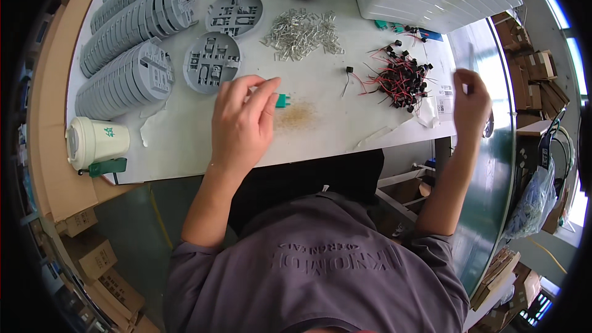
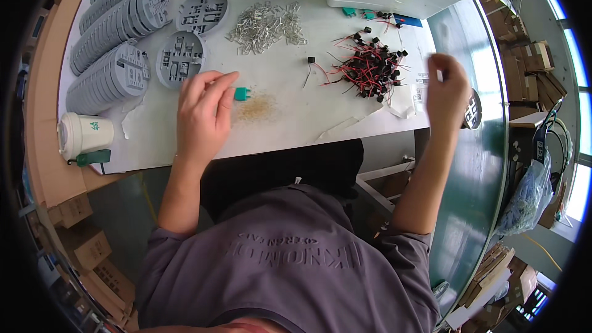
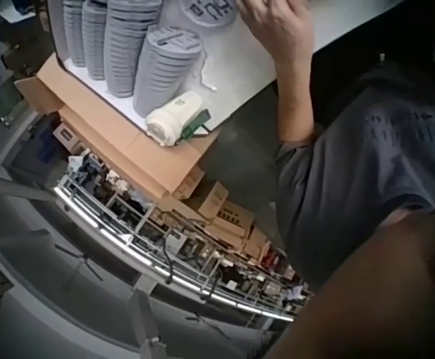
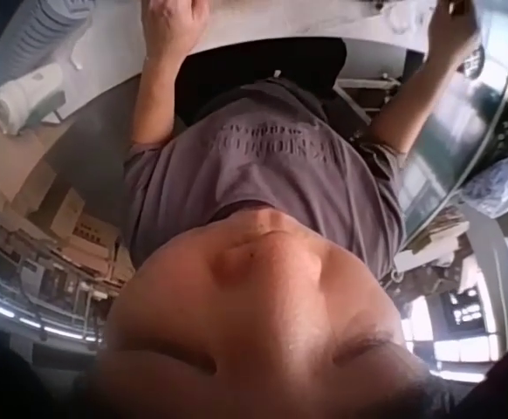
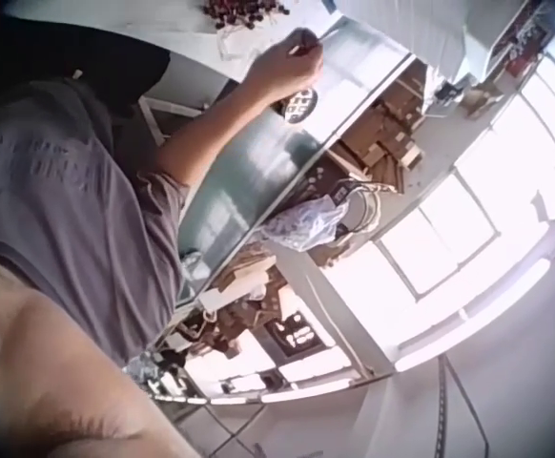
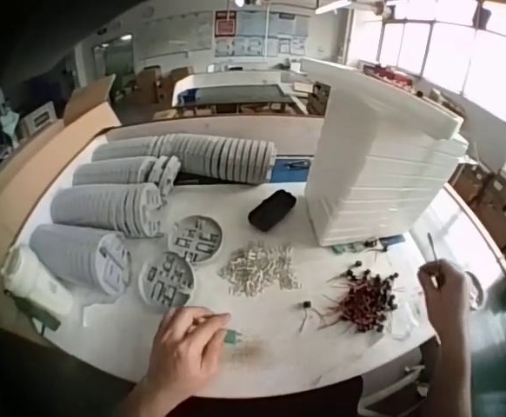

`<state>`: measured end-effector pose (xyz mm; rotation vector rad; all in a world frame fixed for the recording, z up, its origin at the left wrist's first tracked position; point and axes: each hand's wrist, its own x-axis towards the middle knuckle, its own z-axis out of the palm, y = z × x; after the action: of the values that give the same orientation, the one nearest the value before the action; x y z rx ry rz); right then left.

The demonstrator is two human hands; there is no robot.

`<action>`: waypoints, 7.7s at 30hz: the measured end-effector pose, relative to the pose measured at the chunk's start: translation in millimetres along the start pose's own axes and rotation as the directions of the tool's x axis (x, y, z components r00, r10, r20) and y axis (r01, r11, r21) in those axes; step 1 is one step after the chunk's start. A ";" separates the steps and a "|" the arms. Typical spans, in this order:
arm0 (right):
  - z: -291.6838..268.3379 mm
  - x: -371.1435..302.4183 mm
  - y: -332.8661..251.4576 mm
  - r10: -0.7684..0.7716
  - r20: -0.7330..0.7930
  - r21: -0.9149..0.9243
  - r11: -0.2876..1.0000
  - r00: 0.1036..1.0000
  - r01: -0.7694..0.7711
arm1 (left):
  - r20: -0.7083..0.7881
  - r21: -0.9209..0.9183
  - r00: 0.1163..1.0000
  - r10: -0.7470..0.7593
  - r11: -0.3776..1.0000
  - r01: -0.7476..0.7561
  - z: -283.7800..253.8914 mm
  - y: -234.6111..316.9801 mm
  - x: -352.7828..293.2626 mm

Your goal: Assembling small circular components by inserting wires and pins, then organizing and packing the finished units into large boxes.

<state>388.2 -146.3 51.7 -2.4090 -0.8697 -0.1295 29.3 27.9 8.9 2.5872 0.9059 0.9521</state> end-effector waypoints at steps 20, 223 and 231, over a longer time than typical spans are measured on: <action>78.2 -87.0 -147.1 -0.556 0.348 0.316 0.828 0.755 0.463 | -0.017 0.349 0.976 -0.215 0.914 0.208 -36.4 -57.4 -9.6; 95.0 -75.0 -95.4 -0.845 0.098 0.403 0.517 0.526 0.755 | -0.008 -0.215 0.987 -0.162 0.964 0.157 22.6 29.4 -18.5; 97.4 -76.3 -94.1 -0.806 0.063 0.495 0.537 0.589 0.683 | 0.070 -0.176 0.969 -0.236 0.954 0.244 16.3 33.8 -16.2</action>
<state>261.2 -76.9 -4.9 -1.4988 -1.8451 0.0879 46.2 -8.7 2.3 2.2742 1.0388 0.8574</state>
